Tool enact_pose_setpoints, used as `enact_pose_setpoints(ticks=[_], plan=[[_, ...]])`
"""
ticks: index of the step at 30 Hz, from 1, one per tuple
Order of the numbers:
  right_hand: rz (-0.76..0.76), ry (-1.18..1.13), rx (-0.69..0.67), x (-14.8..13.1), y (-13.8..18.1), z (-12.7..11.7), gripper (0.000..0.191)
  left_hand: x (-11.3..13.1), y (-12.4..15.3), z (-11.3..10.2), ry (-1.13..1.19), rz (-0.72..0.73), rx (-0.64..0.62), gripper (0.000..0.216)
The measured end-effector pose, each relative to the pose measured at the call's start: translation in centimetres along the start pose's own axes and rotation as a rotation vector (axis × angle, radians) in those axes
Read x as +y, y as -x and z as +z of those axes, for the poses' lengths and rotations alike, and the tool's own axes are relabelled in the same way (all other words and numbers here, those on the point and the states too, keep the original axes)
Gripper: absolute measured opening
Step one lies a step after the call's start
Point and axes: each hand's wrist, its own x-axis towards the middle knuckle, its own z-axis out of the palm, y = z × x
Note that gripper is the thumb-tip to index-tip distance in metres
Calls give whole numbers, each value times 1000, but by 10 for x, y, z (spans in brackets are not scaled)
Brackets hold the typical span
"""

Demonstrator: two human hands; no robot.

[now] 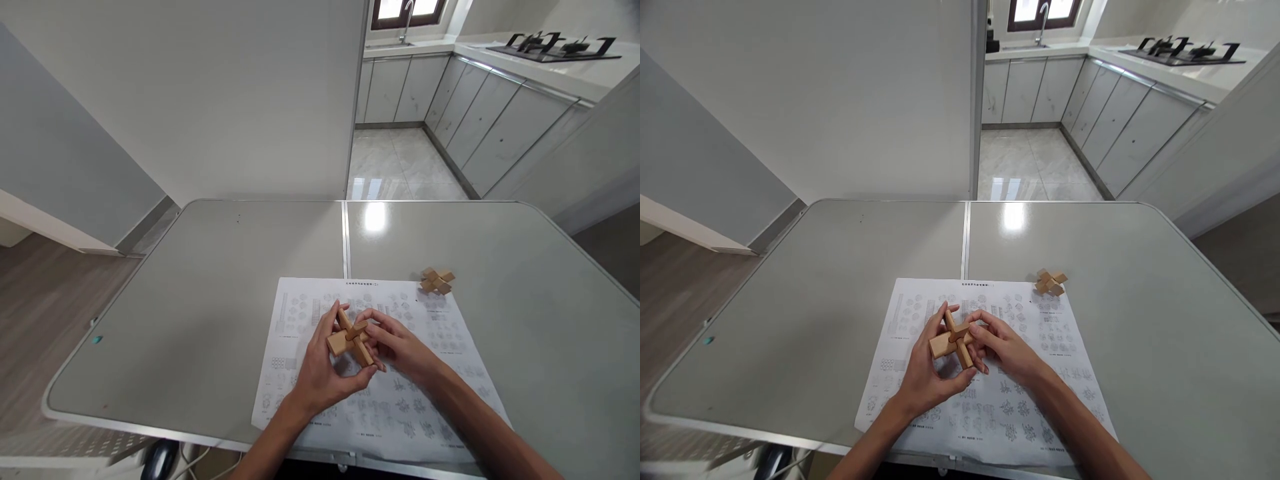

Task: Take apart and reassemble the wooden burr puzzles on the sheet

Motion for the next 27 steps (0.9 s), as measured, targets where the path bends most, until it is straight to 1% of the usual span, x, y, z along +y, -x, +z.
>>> enact_pose_setpoints(ticks=[7, 10, 13, 16, 23, 27], plan=[[-17, -46, 47, 2, -2, 0, 34, -1, 2, 0, -10, -35, 15, 108], [-75, -104, 142, 2, -6, -1, 34, -1, 0, 1, -16, -71, 54, 101], [-137, -191, 250, 2, -9, -5, 32, -2, -2, 2, -13, -57, 137, 90], [-174, -256, 299, 1, -12, -10, 28, -3, -5, 3, -25, -40, 194, 78], [-254, -442, 422, -9, -13, -21, 19, -3, -7, 4, -49, -63, 179, 65], [-326, -559, 454, -15, -12, -26, 18, -2, -8, 3, -51, -72, 167, 58]])
